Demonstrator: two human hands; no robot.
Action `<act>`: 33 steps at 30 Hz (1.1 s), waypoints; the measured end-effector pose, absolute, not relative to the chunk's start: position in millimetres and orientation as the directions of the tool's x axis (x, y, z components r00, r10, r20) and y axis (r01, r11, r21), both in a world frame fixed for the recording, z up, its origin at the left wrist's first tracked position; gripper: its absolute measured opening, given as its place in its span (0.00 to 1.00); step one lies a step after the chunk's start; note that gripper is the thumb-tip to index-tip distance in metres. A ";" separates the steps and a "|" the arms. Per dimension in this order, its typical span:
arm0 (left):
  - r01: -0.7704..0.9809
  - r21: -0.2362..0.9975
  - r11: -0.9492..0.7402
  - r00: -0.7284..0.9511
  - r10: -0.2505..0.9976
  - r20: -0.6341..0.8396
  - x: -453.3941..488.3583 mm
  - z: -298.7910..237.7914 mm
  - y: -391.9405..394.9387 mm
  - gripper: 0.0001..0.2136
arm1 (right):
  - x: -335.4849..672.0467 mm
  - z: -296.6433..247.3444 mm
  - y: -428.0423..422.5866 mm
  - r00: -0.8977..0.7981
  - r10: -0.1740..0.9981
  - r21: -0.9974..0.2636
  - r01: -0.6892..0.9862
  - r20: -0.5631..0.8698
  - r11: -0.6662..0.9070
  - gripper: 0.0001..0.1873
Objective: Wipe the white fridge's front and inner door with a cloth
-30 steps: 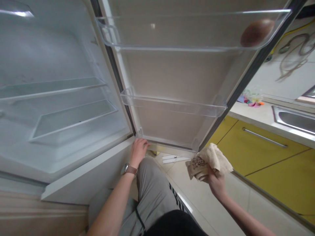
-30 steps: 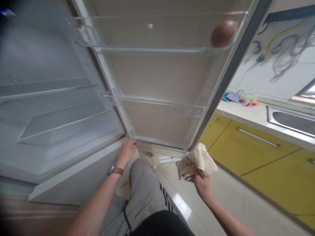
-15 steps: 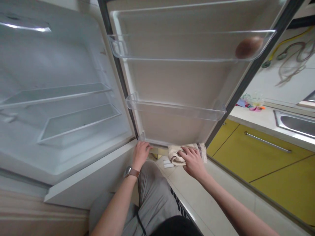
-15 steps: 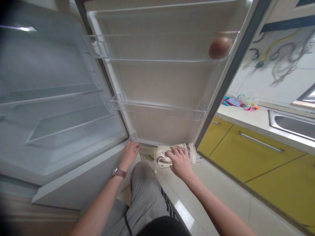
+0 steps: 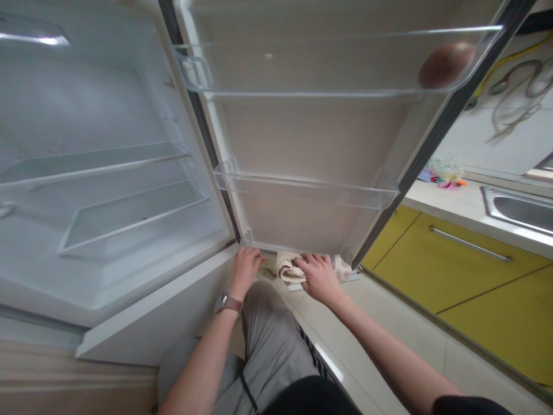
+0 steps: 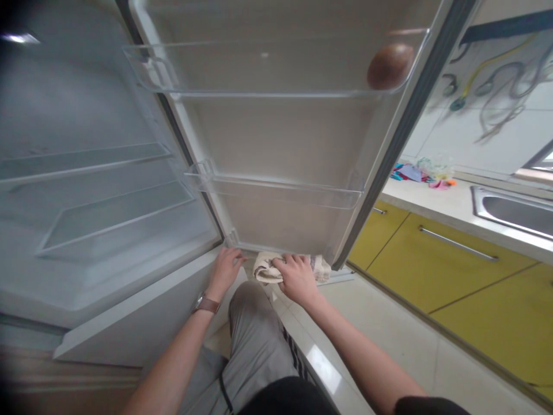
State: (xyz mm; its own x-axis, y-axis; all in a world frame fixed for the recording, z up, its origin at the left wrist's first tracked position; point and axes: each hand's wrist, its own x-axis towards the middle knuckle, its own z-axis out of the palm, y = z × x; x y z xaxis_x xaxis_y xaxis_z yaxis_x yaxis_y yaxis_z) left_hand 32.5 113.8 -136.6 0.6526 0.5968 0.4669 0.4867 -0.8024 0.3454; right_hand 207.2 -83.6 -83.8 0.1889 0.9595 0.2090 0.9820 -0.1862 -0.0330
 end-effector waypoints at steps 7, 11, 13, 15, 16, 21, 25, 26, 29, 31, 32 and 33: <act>0.504 0.340 -0.794 0.644 0.607 0.465 33.5 -136.9 112.4 0.07 | 227.7 -80.4 -96.4 0.154 0.967 -0.054 0.988 0.203 -0.146 0.23; 0.518 0.328 -0.790 0.646 0.612 0.455 34.0 -136.6 112.1 0.08 | 243.0 -80.0 -109.3 0.153 0.964 -0.074 0.987 0.219 -0.140 0.21; 0.524 0.329 -0.785 0.645 0.619 0.448 33.7 -135.6 111.8 0.08 | 247.2 -83.6 -114.0 0.142 0.960 -0.059 0.990 0.240 -0.131 0.21; 0.523 0.338 -0.782 0.646 0.623 0.442 33.1 -133.7 111.3 0.07 | 248.2 -89.9 -116.0 0.120 0.952 -0.020 0.993 0.281 -0.119 0.21; 0.523 0.342 -0.781 0.646 0.625 0.439 32.7 -132.7 111.0 0.07 | 247.8 -93.9 -116.1 0.109 0.945 0.003 0.993 0.309 -0.116 0.21; 0.530 0.330 -0.781 0.651 0.625 0.431 31.9 -131.1 111.1 0.08 | 244.6 -112.0 -113.8 0.085 0.897 0.065 0.990 0.434 -0.125 0.19; 0.535 0.329 -0.778 0.648 0.628 0.431 32.2 -133.4 112.1 0.09 | 245.8 -117.6 -113.0 0.072 0.874 0.072 0.990 0.480 -0.122 0.18; 0.536 0.331 -0.777 0.646 0.630 0.431 32.3 -133.7 112.2 0.09 | 246.3 -118.2 -112.7 0.070 0.870 0.074 0.990 0.488 -0.121 0.18; 0.537 0.339 -0.773 0.643 0.635 0.428 33.0 -133.4 111.8 0.09 | 247.3 -119.8 -111.3 0.065 0.857 0.071 0.990 0.511 -0.118 0.18; 0.538 0.344 -0.770 0.644 0.639 0.422 33.5 -132.4 111.3 0.09 | 247.4 -121.2 -110.3 0.069 0.848 0.066 0.990 0.525 -0.122 0.18; 0.540 0.344 -0.768 0.644 0.640 0.419 33.8 -131.9 110.9 0.09 | 247.4 -121.9 -109.8 0.072 0.845 0.063 0.990 0.530 -0.123 0.18; 0.542 0.344 -0.767 0.644 0.642 0.417 34.1 -131.4 110.5 0.09 | 247.4 -122.6 -109.5 0.075 0.842 0.059 0.990 0.534 -0.126 0.18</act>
